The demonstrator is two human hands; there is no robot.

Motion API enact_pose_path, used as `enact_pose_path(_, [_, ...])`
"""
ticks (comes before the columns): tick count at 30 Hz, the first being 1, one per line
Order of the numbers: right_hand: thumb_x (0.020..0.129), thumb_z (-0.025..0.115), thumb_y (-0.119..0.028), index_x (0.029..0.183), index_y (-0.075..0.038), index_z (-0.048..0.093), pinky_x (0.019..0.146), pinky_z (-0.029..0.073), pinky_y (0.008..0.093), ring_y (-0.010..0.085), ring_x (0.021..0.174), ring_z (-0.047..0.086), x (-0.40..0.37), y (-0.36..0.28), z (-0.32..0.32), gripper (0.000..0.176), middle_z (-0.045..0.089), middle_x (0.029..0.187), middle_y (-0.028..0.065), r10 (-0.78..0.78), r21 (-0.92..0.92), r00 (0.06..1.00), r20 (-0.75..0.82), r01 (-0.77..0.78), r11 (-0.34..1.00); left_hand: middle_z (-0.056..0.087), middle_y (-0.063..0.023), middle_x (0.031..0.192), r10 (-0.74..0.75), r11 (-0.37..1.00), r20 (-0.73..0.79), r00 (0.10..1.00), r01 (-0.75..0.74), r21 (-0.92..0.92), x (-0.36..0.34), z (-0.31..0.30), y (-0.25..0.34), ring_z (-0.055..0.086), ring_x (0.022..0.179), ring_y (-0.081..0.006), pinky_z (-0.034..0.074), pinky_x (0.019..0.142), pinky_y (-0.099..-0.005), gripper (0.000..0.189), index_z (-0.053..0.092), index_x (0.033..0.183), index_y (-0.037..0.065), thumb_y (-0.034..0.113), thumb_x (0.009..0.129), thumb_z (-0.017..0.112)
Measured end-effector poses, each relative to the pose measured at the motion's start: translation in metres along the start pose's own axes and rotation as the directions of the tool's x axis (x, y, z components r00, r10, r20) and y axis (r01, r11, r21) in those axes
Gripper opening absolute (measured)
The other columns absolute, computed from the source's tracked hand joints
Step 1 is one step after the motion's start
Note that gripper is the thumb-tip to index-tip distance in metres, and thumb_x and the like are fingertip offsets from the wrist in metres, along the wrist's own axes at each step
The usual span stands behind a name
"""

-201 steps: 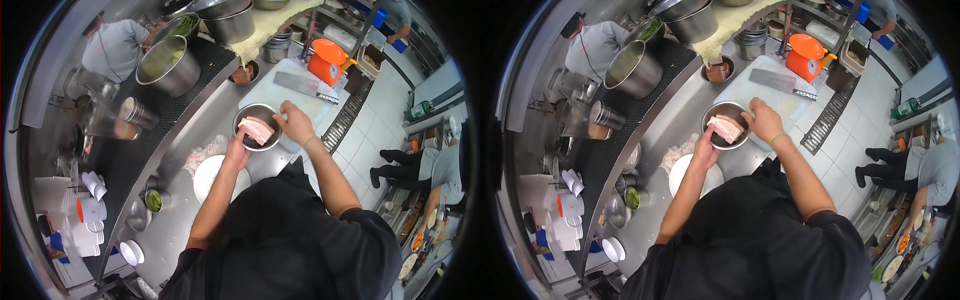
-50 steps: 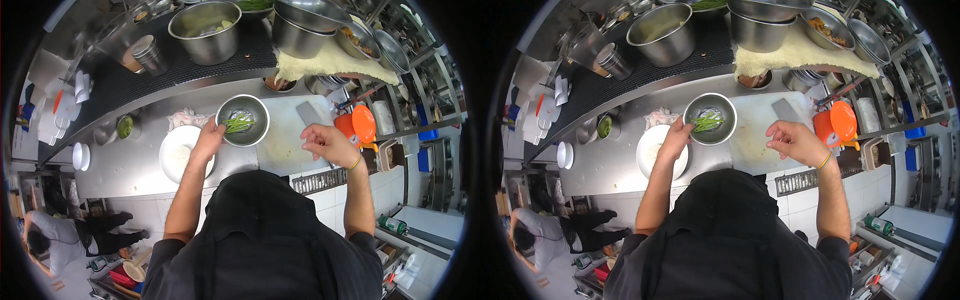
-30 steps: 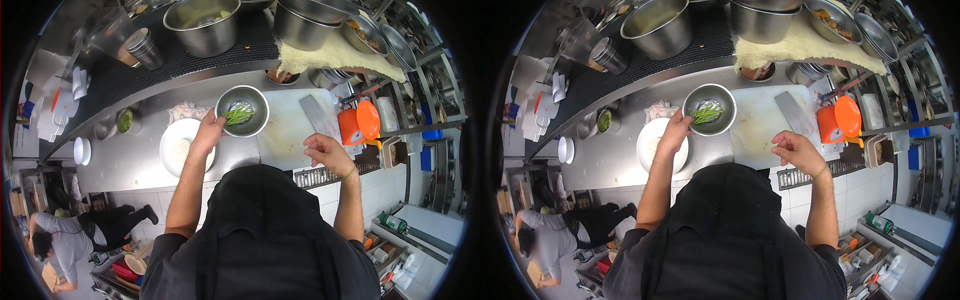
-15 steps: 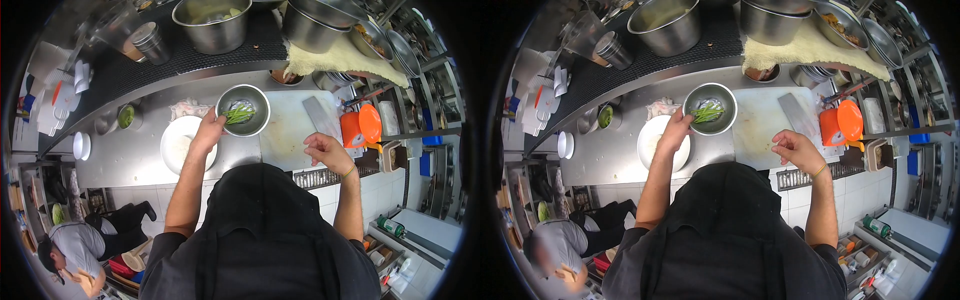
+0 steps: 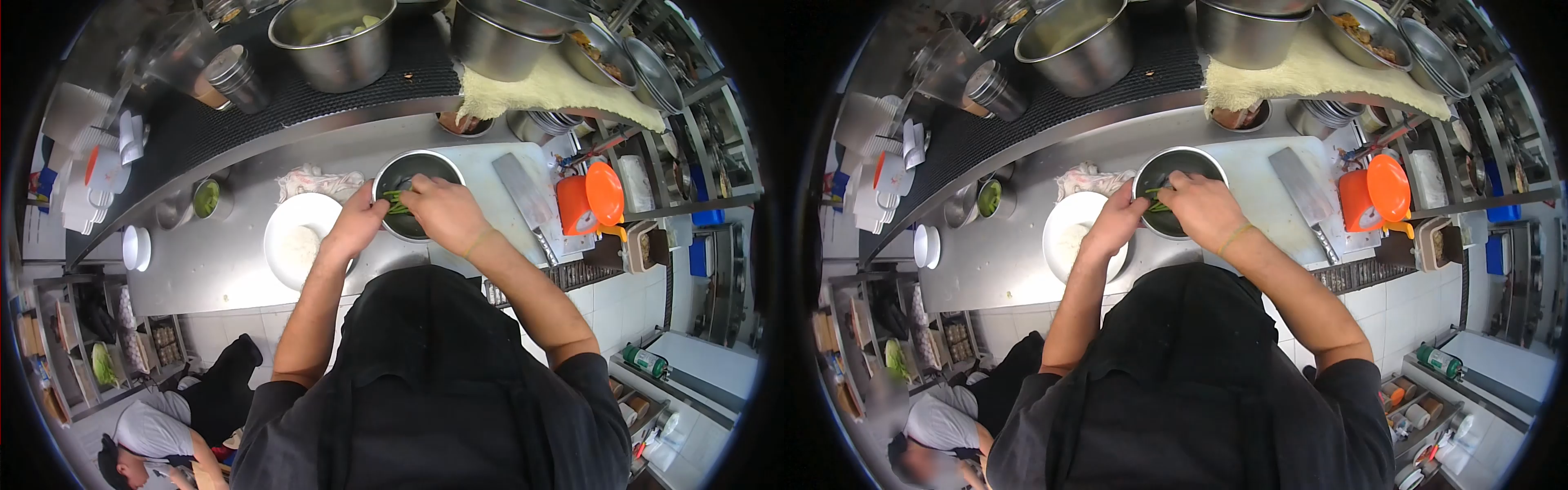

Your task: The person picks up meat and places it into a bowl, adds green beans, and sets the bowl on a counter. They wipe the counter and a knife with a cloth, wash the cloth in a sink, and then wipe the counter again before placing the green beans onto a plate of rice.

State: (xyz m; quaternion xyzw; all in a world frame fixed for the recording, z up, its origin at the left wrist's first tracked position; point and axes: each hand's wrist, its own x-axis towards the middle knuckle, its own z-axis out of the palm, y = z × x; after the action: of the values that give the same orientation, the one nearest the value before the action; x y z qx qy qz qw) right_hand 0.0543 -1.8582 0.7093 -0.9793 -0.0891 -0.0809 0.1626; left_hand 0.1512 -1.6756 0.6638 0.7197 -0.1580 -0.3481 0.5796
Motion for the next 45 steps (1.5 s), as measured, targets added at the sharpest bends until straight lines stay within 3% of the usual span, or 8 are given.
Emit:
enact_pose_path(5, [0.085, 0.068, -0.013, 0.100, -0.010, 0.068, 0.074, 0.055, 0.0429, 0.0288, 0.088, 0.066, 0.012, 0.012, 0.015, 0.016, 0.062, 0.100, 0.0076, -0.112, -0.026, 0.994, 0.020, 0.112, 0.993, 0.067, -0.0115, 0.106, 0.080, 0.994, 0.010, 0.997, -0.081, 0.076, -0.004, 0.003, 0.001, 0.064, 0.091, -0.0179, 0.053, 0.079, -0.0331, 0.034, 0.055, 0.126, -0.003, 0.009, 0.094, 0.051])
enact_pose_path(9, [0.087, 0.071, -0.010, 0.100, -0.008, 0.068, 0.068, 0.052, 0.0347, 0.0220, 0.078, 0.064, 0.008, 0.010, -0.020, 0.014, 0.064, 0.094, 0.0072, 0.017, 0.305, 0.994, -0.108, 0.017, 0.952, 0.067, -0.0143, 0.109, -0.015, 1.000, 0.005, 1.000, 0.015, 0.006, -0.008, -0.001, 0.003, 0.064, 0.096, -0.0190, 0.052, 0.086, -0.0335, 0.036, 0.055, 0.127, -0.004, 0.009, 0.094, 0.049])
enact_pose_path(17, [0.096, 0.070, -0.008, 0.101, -0.004, 0.067, 0.058, 0.039, 0.0187, 0.0003, 0.068, 0.047, -0.024, 0.025, -0.053, 0.007, 0.057, 0.080, -0.0076, 0.498, 0.891, 0.867, -0.014, -0.215, 0.401, 0.066, -0.0171, 0.123, -0.029, 0.999, -0.015, 0.999, 0.030, 0.039, -0.007, -0.005, 0.009, 0.061, 0.114, -0.0235, 0.046, 0.100, -0.0348, 0.043, 0.053, 0.136, -0.002, 0.010, 0.095, 0.049])
enact_pose_path(28, [0.097, 0.067, -0.005, 0.103, -0.005, 0.063, 0.054, 0.036, 0.0181, -0.0002, 0.062, 0.045, -0.051, 0.015, -0.067, 0.007, 0.056, 0.077, -0.0078, 0.598, 0.950, 0.801, -0.034, -0.161, 0.269, 0.066, -0.0151, 0.120, 0.049, 0.998, -0.021, 0.999, -0.050, -0.041, 0.023, -0.009, -0.034, 0.063, 0.110, -0.0219, 0.051, 0.096, -0.0333, 0.040, 0.053, 0.135, -0.003, 0.007, 0.096, 0.052])
enact_pose_path(32, [0.095, 0.068, -0.003, 0.099, -0.004, 0.063, 0.056, 0.039, 0.0195, 0.0020, 0.063, 0.048, -0.041, -0.003, -0.100, 0.007, 0.056, 0.078, -0.0054, 0.550, 0.959, 0.827, -0.112, -0.055, 0.278, 0.066, -0.0157, 0.118, -0.183, 0.910, -0.002, 0.983, 0.169, -0.378, 0.073, -0.028, -0.058, 0.070, 0.096, -0.0229, 0.063, 0.082, -0.0378, 0.038, 0.051, 0.135, 0.000, 0.008, 0.098, 0.051])
enact_pose_path(37, [0.086, 0.072, 0.001, 0.095, -0.003, 0.065, 0.060, 0.046, 0.0290, 0.0176, 0.067, 0.059, 0.000, -0.039, -0.191, 0.012, 0.062, 0.083, 0.0063, 0.032, 0.345, 0.875, -0.483, 0.157, 0.925, 0.067, -0.0155, 0.113, -0.302, 0.874, -0.101, 0.948, 0.234, -0.426, 0.139, -0.050, -0.091, 0.071, 0.092, -0.0249, 0.064, 0.080, -0.0387, 0.032, 0.052, 0.129, -0.002, 0.008, 0.099, 0.052])
enact_pose_path(40, [0.084, 0.072, -0.004, 0.095, -0.005, 0.065, 0.066, 0.051, 0.0399, 0.0328, 0.076, 0.062, 0.050, -0.055, -0.237, 0.013, 0.063, 0.087, 0.0102, -0.334, -0.089, 0.779, -0.531, 0.341, 0.936, 0.067, -0.0146, 0.110, -0.322, 0.904, -0.141, 0.936, 0.259, -0.341, 0.167, -0.065, -0.111, 0.071, 0.092, -0.0250, 0.065, 0.079, -0.0383, 0.032, 0.054, 0.128, -0.004, 0.008, 0.098, 0.054])
enact_pose_path(45, [0.089, 0.062, -0.013, 0.100, -0.008, 0.067, 0.080, 0.054, 0.0480, 0.0373, 0.095, 0.067, 0.149, -0.043, -0.262, 0.013, 0.069, 0.097, 0.0144, -0.264, -0.491, 0.916, -0.303, 0.088, 0.867, 0.068, -0.0238, 0.118, -0.221, 0.956, -0.353, 0.909, 0.273, 0.105, 0.164, -0.086, -0.106, 0.072, 0.099, -0.0313, 0.061, 0.082, -0.0422, 0.040, 0.061, 0.126, -0.005, 0.024, 0.098, 0.057])
